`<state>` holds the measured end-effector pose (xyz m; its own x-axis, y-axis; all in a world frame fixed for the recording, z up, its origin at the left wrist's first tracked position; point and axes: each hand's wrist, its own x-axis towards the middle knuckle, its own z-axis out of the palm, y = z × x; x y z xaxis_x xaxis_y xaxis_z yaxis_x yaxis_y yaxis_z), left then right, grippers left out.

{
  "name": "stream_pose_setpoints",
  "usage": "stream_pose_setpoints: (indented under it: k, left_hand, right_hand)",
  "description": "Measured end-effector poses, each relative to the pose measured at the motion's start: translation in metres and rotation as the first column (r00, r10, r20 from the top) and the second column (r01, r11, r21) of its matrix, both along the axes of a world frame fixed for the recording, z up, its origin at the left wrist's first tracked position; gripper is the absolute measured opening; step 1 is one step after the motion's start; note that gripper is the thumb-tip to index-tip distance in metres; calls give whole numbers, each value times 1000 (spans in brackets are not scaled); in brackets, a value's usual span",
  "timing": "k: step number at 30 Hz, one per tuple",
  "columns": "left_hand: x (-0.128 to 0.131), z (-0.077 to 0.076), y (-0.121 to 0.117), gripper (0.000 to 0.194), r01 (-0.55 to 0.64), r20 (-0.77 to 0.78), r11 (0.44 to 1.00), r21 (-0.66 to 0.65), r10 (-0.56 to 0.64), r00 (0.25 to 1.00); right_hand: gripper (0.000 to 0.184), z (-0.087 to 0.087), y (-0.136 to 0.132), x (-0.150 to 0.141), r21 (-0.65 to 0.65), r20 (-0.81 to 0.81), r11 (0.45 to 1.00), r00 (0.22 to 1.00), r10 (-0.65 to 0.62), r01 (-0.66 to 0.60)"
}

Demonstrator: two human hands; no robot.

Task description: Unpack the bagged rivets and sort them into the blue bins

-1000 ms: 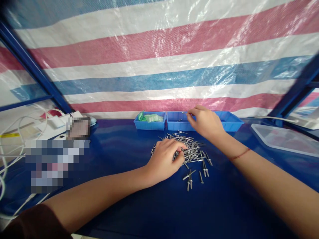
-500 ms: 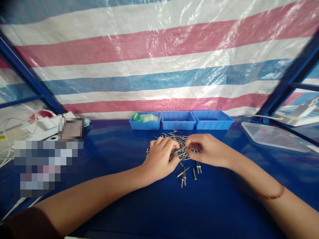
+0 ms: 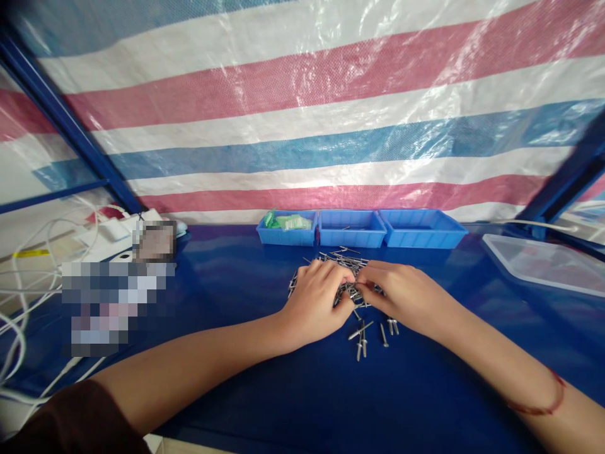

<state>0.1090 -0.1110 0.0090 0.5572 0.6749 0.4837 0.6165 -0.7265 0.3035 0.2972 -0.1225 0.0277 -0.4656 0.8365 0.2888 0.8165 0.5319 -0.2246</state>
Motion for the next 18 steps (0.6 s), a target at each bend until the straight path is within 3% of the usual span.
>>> stream_pose_setpoints:
  k: [6, 10, 14, 18]
  left_hand:
    - [-1, 4, 1, 16, 12, 124, 997, -73, -3, 992]
    - [-3, 7, 4, 22, 52, 272, 988, -148, -10, 962]
    - [-5, 6, 7, 18, 111, 334, 989, -97, -73, 940]
    - [-4, 4, 10, 16, 164, 357, 985, -47, -137, 924]
  right_hand:
    - [21, 10, -11, 0, -64, -186, 998, 983, -5, -7]
    - [16, 16, -19, -8, -56, -385, 998, 922, -40, 20]
    - [14, 13, -23, -21, -46, -510, 999, 860, -39, 18]
    - [10, 8, -23, -26, -115, -566, 993, 823, -58, -10]
